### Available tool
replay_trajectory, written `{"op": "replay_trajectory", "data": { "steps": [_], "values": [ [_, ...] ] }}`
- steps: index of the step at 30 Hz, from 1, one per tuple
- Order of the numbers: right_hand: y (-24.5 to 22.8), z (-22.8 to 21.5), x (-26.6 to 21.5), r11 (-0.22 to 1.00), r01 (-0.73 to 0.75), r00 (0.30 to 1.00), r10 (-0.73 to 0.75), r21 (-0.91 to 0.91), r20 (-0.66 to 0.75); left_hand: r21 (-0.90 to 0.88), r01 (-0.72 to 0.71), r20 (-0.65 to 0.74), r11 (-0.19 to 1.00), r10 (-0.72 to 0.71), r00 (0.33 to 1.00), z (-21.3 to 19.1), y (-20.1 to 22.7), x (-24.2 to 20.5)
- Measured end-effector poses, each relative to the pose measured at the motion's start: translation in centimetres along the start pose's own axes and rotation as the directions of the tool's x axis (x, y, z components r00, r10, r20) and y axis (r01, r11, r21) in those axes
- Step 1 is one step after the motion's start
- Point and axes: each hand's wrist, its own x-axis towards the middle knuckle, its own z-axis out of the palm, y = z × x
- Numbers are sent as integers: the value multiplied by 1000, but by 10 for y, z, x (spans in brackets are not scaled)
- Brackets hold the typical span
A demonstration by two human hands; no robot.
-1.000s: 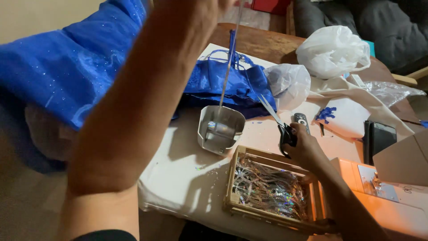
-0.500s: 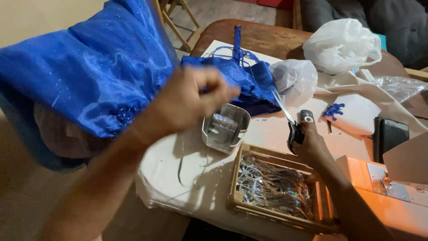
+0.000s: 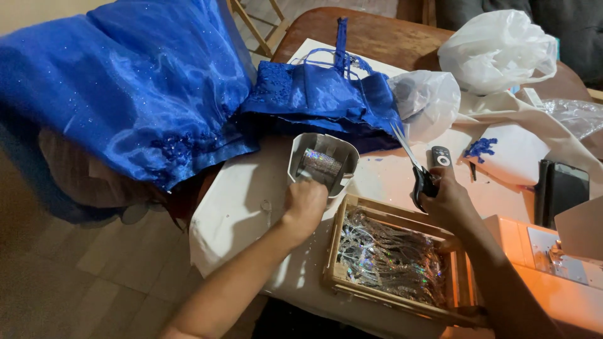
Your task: Cutting decorative silver trims into small pieces using scissors and placing them in a wooden box
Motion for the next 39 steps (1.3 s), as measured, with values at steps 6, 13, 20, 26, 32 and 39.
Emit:
{"op": "replay_trajectory", "data": {
  "steps": [6,13,20,26,32,39],
  "values": [
    [-7,-3,-7,1000,13,1000,-13,16,1,-179,160,323,971,-96,942,-24,18,33],
    [-8,-4,-7,1000,23,1000,-23,12,0,-171,-62,-91,983,47,995,-11,6,41],
    [-13,-8,-15,997,54,999,-54,47,1,34,-244,-26,969,245,969,7,5,63],
    [-3,-3,-3,997,67,998,-68,23,16,81,-228,48,970,225,973,2,-1,98],
    [-3,-1,-5,997,72,997,-72,29,15,108,-259,53,960,255,965,12,-20,119],
    [5,1,2,996,89,996,-89,19,23,156,-441,-81,884,457,886,-47,-20,105]
  ]
}}
